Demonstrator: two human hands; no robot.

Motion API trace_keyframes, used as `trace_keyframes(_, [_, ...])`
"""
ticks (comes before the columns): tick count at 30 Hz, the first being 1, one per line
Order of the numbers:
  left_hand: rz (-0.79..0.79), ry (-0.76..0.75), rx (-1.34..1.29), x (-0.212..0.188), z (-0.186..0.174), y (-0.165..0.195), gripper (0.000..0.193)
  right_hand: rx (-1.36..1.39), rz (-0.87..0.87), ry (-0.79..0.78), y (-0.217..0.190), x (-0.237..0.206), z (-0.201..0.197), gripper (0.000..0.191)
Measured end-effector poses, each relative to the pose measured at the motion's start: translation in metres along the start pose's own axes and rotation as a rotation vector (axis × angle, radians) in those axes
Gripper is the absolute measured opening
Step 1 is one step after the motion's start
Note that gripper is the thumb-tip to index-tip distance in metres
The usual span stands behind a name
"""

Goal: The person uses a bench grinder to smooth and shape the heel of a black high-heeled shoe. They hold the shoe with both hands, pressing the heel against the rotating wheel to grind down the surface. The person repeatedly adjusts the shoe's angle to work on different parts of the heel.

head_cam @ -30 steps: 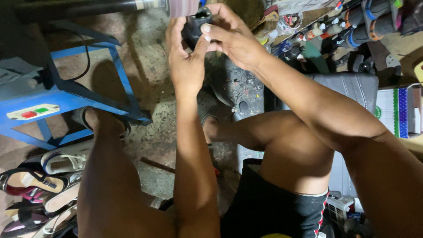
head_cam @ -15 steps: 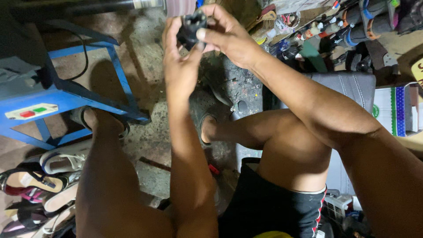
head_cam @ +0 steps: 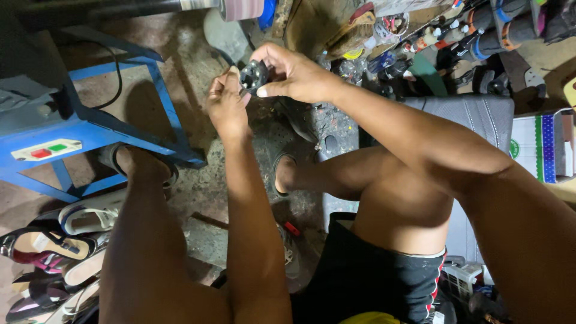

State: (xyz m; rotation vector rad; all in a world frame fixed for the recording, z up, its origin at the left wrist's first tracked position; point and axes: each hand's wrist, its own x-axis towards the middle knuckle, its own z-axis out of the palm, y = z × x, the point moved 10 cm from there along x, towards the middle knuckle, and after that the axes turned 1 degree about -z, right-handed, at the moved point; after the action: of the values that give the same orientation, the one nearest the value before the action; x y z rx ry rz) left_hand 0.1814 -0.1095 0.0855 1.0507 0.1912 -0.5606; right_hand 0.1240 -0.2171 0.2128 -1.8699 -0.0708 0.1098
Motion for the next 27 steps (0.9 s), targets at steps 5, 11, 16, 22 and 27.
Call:
trace_keyframes(5, [0.138, -0.188, 0.447, -0.013, 0.013, 0.019, 0.032, 0.067, 0.483, 0.151, 0.052, -0.008, -0.011, 0.046])
trace_keyframes(11, [0.208, -0.365, 0.469, -0.021, 0.006, 0.023, 0.048, 0.518, 0.571, 0.009, 0.060, -0.022, 0.013, 0.056])
trace_keyframes(16, [0.387, -0.225, 1.225, -0.024, -0.031, 0.018, 0.055, -0.045, 0.809, -0.248, 0.103, -0.060, -0.006, 0.067])
trace_keyframes(22, [0.098, -0.111, 1.675, -0.046, -0.077, -0.065, 0.069, -0.715, 0.597, -0.274, 0.191, -0.089, -0.019, 0.068])
trace_keyframes(27, [-0.044, -0.132, 1.911, -0.073, -0.108, -0.136, 0.074, -0.727, 0.748, 0.196, 0.242, -0.098, -0.029, 0.078])
